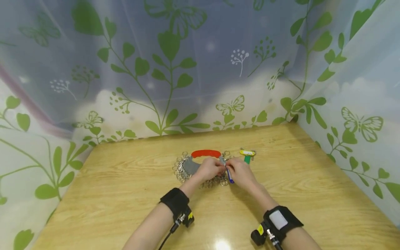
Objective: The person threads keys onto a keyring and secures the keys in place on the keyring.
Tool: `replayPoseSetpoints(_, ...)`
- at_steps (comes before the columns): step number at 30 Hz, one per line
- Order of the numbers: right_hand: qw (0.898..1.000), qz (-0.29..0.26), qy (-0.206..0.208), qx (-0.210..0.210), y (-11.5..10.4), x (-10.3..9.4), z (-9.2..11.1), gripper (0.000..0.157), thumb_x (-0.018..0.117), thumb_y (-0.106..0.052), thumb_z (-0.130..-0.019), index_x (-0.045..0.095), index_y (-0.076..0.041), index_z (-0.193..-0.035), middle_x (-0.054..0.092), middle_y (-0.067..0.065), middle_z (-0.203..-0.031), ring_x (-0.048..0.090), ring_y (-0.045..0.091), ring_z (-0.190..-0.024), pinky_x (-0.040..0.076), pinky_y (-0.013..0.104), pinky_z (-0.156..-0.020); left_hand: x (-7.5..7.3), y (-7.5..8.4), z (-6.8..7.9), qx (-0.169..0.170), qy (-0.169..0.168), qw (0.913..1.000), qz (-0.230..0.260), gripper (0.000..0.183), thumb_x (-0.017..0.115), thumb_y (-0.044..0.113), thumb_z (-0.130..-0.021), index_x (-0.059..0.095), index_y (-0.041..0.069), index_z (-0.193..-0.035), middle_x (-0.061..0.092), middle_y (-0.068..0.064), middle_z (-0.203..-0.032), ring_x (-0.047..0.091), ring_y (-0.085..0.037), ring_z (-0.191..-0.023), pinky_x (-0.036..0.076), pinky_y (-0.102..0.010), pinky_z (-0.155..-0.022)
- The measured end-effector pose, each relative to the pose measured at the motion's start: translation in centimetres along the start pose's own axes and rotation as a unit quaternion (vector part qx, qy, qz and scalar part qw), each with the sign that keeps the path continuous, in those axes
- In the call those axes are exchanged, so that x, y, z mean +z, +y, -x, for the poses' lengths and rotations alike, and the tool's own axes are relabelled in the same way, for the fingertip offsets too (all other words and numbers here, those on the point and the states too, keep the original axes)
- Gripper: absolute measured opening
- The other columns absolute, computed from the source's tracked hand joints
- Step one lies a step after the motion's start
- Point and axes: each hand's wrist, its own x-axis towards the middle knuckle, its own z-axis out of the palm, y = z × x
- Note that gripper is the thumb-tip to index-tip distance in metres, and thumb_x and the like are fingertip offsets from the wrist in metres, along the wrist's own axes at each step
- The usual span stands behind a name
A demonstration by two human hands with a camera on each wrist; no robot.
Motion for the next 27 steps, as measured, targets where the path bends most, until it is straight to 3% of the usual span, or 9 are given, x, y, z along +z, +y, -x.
replayPoseSetpoints(3, 1.000, 0.004, -0.015, 0.008, 0.24, 0.19, 0.20, 0.004, 0.063, 0.004, -0.083, 0.065, 0.000, -0.083, 0.063, 0.011, -0.082, 0.059, 0.024, -0.073, 0.049, 0.039, -0.062, 0.10, -0.26, 0.06, -0.005, -0.006, 0.9997, 0.023, 0.023, 0.059, 0.022, -0.092, 0.074, 0.005, -0.086, 0.063, -0.004, -0.070, 0.049, -0.014, -0.055, 0.035, -0.024, -0.052)
replayPoseSetpoints(7, 0.998, -0.002, -0.027, 0.049, 0.46, 0.26, 0.37, 0.005, 0.062, 0.003, -0.085, 0.066, 0.001, -0.086, 0.064, 0.011, -0.086, 0.061, 0.026, -0.078, 0.049, 0.040, -0.068, 0.28, -0.73, 0.17, 0.019, -0.022, 0.9990, 0.035, 0.019, 0.061, 0.020, -0.091, 0.074, 0.006, -0.094, 0.066, -0.002, -0.080, 0.058, -0.014, -0.068, 0.042, -0.024, -0.057)
replayPoseSetpoints(10, 0.997, -0.006, -0.027, 0.071, 0.52, 0.23, 0.37, 0.004, 0.062, 0.002, -0.086, 0.066, 0.001, -0.086, 0.065, 0.011, -0.086, 0.061, 0.025, -0.079, 0.049, 0.039, -0.069, 0.37, -0.92, 0.21, 0.037, -0.024, 0.9987, 0.025, 0.018, 0.062, 0.018, -0.090, 0.073, 0.005, -0.096, 0.066, -0.003, -0.080, 0.055, -0.012, -0.064, 0.041, -0.022, -0.056)
replayPoseSetpoints(14, 0.996, -0.011, -0.022, 0.084, 0.48, 0.14, 0.31, 0.004, 0.063, 0.002, -0.085, 0.066, 0.001, -0.087, 0.065, 0.011, -0.085, 0.061, 0.024, -0.076, 0.048, 0.038, -0.066, 0.52, -0.93, 0.29, 0.043, -0.001, 0.9991, 0.005, 0.019, 0.061, 0.019, -0.091, 0.074, 0.005, -0.091, 0.066, -0.005, -0.074, 0.045, -0.010, -0.053, 0.034, -0.021, -0.050)
replayPoseSetpoints(23, 0.998, 0.002, -0.008, 0.059, 0.20, 0.31, 0.28, 0.004, 0.065, 0.000, -0.084, 0.066, 0.004, -0.086, 0.065, 0.011, -0.085, 0.061, 0.024, -0.076, 0.048, 0.039, -0.066, 0.35, -0.61, 0.27, 0.018, 0.017, 0.9997, 0.005, 0.029, 0.060, 0.022, -0.092, 0.072, 0.003, -0.074, 0.061, -0.009, -0.061, 0.033, -0.011, -0.043, 0.027, -0.023, -0.045)
replayPoseSetpoints(27, 0.999, 0.003, -0.010, 0.053, 0.07, 0.50, 0.19, 0.003, 0.065, 0.000, -0.084, 0.067, 0.001, -0.087, 0.065, 0.010, -0.086, 0.060, 0.023, -0.076, 0.048, 0.038, -0.066, -0.07, -0.41, 0.27, 0.003, 0.011, 0.9997, 0.019, 0.026, 0.060, 0.020, -0.092, 0.073, 0.002, -0.080, 0.064, -0.008, -0.067, 0.041, -0.011, -0.047, 0.030, -0.023, -0.047)
